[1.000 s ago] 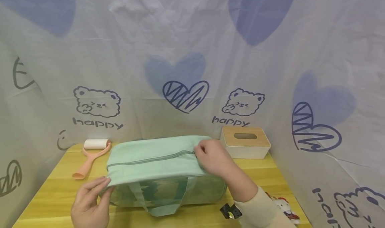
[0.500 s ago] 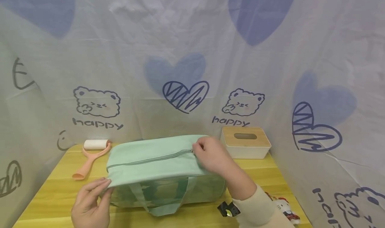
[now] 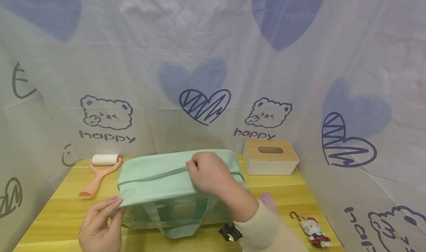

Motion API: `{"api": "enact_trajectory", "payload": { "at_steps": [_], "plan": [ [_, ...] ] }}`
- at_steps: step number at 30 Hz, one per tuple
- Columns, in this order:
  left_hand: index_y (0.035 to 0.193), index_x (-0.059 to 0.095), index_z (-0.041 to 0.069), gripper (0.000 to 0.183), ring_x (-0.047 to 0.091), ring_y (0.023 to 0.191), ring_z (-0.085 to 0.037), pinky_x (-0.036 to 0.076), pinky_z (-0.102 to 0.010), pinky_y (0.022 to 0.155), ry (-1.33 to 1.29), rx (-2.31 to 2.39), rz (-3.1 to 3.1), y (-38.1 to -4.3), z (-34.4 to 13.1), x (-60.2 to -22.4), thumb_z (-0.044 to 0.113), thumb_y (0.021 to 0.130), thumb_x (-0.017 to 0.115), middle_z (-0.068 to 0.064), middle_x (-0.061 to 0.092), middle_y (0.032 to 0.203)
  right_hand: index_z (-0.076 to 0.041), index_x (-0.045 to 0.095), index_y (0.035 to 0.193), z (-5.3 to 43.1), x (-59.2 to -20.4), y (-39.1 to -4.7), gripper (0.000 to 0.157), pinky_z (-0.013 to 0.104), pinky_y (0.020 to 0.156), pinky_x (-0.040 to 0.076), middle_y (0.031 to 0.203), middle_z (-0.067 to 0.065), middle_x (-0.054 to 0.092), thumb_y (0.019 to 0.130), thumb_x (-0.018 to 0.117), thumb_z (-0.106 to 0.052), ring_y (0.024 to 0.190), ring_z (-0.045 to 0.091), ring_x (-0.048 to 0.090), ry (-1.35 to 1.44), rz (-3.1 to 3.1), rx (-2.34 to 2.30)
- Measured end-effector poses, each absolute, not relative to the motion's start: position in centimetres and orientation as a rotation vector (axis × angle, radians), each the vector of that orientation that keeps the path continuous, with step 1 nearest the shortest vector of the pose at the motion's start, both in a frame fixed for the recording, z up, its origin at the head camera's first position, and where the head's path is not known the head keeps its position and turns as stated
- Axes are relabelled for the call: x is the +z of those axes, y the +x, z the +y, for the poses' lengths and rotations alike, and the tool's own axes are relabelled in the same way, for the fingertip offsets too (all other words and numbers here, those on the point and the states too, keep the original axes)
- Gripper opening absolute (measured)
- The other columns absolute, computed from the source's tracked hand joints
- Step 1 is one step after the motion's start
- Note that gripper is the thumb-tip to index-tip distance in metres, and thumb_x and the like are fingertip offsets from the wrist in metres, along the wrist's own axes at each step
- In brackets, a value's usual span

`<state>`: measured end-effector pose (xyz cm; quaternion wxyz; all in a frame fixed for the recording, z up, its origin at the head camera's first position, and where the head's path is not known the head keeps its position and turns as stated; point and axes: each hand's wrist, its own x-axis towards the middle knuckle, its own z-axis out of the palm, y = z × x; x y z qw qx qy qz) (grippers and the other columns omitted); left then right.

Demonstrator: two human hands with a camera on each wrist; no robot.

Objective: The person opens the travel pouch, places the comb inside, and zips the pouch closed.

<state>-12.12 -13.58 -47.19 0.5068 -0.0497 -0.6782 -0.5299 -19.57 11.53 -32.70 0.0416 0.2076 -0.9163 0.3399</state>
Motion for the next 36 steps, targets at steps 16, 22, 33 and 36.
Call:
{"api": "enact_trajectory", "payload": {
  "at_steps": [16, 22, 33, 36],
  "plan": [
    [0.090, 0.078, -0.013, 0.031, 0.067, 0.087, -0.004, 0.049, -0.007, 0.068, -0.109, -1.329, -1.541, -12.2, -13.3, -47.8, -0.037, 0.072, 0.069, -0.003, 0.071, 0.096, -0.018, 0.054, 0.066, 3.2, -32.2, -19.3, 0.043, 0.026, 0.052, 0.040, 0.059, -0.006, 0.047, 0.107, 0.063, -0.027, 0.055, 0.010, 0.047, 0.789, -2.952, 0.728],
    [0.091, 0.078, -0.013, 0.034, 0.067, 0.089, -0.004, 0.050, -0.007, 0.069, -0.127, -1.335, -1.542, -12.4, -13.1, -47.8, -0.039, 0.070, 0.069, 0.000, 0.070, 0.098, -0.019, 0.056, 0.066, 0.7, -31.8, -19.3, 0.044, 0.028, 0.052, 0.044, 0.060, -0.005, 0.052, 0.109, 0.060, -0.031, 0.056, 0.011, 0.051, 0.784, -3.021, 0.580],
    [0.089, 0.078, -0.014, 0.029, 0.068, 0.095, -0.007, 0.053, -0.008, 0.076, -0.159, -1.338, -1.516, -12.9, -12.9, -47.8, -0.036, 0.072, 0.070, -0.004, 0.073, 0.098, -0.022, 0.061, 0.072, -3.2, -31.7, -19.2, 0.041, 0.029, 0.054, 0.048, 0.070, -0.007, 0.058, 0.109, 0.057, -0.039, 0.065, 0.011, 0.057, 0.704, -3.145, 0.352],
    [0.086, 0.076, -0.017, 0.023, 0.069, 0.095, -0.008, 0.055, -0.012, 0.084, -0.182, -1.383, -1.460, -13.0, -12.8, -47.9, -0.035, 0.074, 0.069, -0.002, 0.074, 0.098, -0.024, 0.061, 0.071, -4.6, -31.8, -19.0, 0.042, 0.030, 0.051, 0.048, 0.070, -0.007, 0.058, 0.109, 0.057, -0.041, 0.064, 0.010, 0.055, 0.700, -3.174, 0.215]
  ]
}}
